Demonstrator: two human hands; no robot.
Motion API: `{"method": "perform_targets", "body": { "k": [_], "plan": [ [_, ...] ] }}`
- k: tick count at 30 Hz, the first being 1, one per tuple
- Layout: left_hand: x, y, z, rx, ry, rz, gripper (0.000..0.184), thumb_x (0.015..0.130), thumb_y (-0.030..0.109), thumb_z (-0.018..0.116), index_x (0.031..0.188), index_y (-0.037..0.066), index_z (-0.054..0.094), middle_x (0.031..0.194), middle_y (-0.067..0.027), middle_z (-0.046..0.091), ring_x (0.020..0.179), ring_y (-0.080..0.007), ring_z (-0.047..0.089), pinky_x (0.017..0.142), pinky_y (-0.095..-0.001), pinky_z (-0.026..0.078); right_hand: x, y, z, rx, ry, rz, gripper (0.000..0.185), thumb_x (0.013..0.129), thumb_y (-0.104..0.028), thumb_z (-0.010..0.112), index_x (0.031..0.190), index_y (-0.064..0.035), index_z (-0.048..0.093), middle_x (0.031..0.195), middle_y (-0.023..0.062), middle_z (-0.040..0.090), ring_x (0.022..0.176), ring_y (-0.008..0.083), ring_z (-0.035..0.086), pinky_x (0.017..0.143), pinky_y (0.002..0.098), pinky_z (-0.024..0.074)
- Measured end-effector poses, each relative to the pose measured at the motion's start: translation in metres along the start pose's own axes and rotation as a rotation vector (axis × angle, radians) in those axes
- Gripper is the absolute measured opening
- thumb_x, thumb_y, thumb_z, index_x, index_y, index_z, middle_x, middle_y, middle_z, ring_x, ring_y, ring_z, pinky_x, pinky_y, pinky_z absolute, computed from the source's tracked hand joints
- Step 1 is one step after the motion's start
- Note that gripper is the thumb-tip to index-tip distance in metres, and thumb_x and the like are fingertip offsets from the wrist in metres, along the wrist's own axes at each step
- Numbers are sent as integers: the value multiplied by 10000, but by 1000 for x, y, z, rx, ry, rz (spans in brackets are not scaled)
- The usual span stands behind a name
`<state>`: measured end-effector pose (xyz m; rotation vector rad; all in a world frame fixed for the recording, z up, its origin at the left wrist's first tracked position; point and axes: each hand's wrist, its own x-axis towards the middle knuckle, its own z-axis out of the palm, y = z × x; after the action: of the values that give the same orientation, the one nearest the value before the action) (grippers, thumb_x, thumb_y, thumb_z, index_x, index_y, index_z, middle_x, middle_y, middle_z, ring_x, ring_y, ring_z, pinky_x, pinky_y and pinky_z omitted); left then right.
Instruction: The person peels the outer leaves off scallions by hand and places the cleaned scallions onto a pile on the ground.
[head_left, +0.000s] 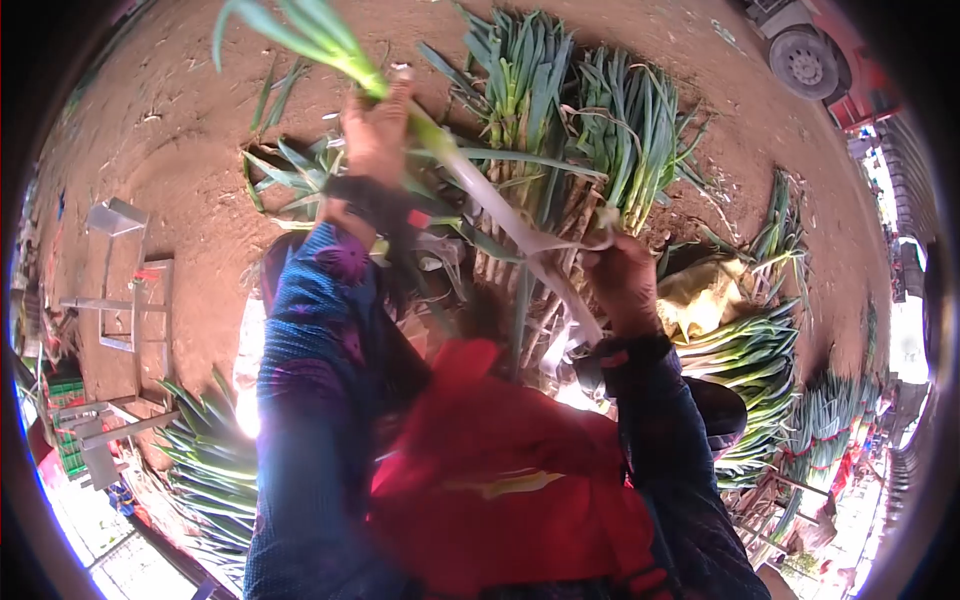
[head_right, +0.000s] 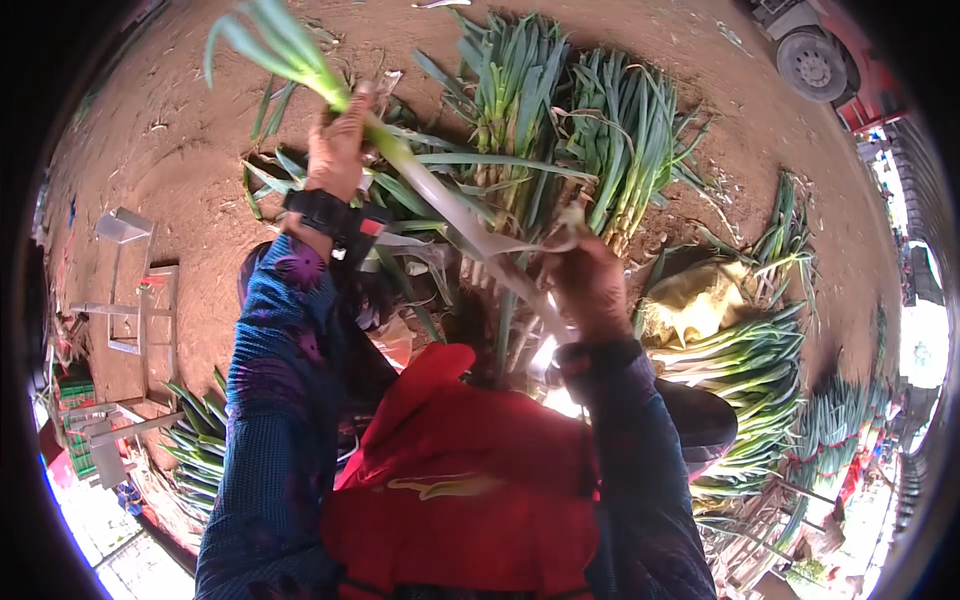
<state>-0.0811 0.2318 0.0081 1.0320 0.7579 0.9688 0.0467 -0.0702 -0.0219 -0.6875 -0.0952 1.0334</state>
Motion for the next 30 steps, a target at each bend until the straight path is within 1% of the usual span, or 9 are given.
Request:
{"method": "perform_targets", "body": {
  "k": [6, 11, 13, 16, 17, 21, 24, 26, 30],
  "plan": [
    [40, 26, -45, -52, 370, 119, 549, 753, 368, 789, 1115, 99, 477, 892, -66, 594, 743, -198, 587, 538, -331, 469, -51, -103, -186, 41, 362, -249, 116, 808, -104, 609, 879, -12, 613, 831, 84, 642, 786, 209, 614, 703, 324, 507],
    [37, 62, -81, -126, 483, 122, 473, 769, 328, 780, 1034, 86, 472, 815, -83, 570, 653, -202, 566, 525, -324, 478, -138, -214, -321, -577, 983, -359, 138, 809, -80, 587, 900, 21, 613, 884, 115, 641, 855, 232, 614, 770, 368, 530],
    [52, 35, -101, -6, 323, 129, 455, 788, 434, 738, 969, 89, 501, 768, -64, 558, 649, -186, 569, 546, -313, 499, -121, -230, -323, -796, 927, -380, 148, 809, -70, 578, 909, 34, 612, 905, 128, 641, 882, 241, 614, 797, 385, 539],
    [34, 40, -70, 22, 72, 16, 506, 788, 549, 687, 922, 88, 526, 755, -48, 558, 637, -167, 580, 552, -296, 518, 6, -193, -261, -273, 154, -382, 107, 826, -66, 598, 892, 15, 622, 934, 115, 654, 925, 233, 623, 846, 372, 541],
    [26, 38, -58, 45, 35, 13, 504, 785, 538, 697, 930, 86, 527, 762, -45, 565, 643, -166, 589, 543, -287, 519, 39, -156, -188, -111, 157, -338, 167, 855, -125, 593, 955, 5, 626, 971, 112, 662, 949, 224, 624, 900, 352, 517],
    [4, 27, -25, 78, -90, -60, 477, 781, 477, 731, 975, 81, 548, 792, -27, 583, 697, -151, 616, 532, -268, 517, 93, -38, 65, -921, -24, -137, 385, 875, -287, 613, 1212, -107, 569, 1169, 89, 611, 1085, 212, 573, 956, 397, 449],
    [-9, 27, -10, 87, -152, -73, 412, 794, 391, 746, 974, 59, 579, 812, -23, 599, 667, -117, 585, 512, -238, 496, 92, 19, 127, -1145, -186, -89, 416, 859, -271, 655, 1244, -147, 557, 1162, 80, 612, 1050, 199, 581, 919, 363, 467],
    [-16, 29, -6, 103, -202, -68, 418, 783, 389, 758, 983, 65, 587, 823, -23, 604, 678, -115, 586, 514, -247, 485, 100, 44, 121, -1318, -374, -259, 383, 864, -145, 642, 1218, -50, 531, 1025, 107, 656, 863, 152, 616, 706, 286, 507],
    [-24, 29, 2, 85, -241, -204, 431, 765, 388, 776, 993, 67, 602, 845, -14, 606, 734, -116, 592, 539, -269, 468, 69, 46, 143, -1238, -177, -240, 272, 856, -65, 608, 1122, -40, 555, 886, 49, 654, 761, 110, 591, 647, 254, 471]
  ]
}}
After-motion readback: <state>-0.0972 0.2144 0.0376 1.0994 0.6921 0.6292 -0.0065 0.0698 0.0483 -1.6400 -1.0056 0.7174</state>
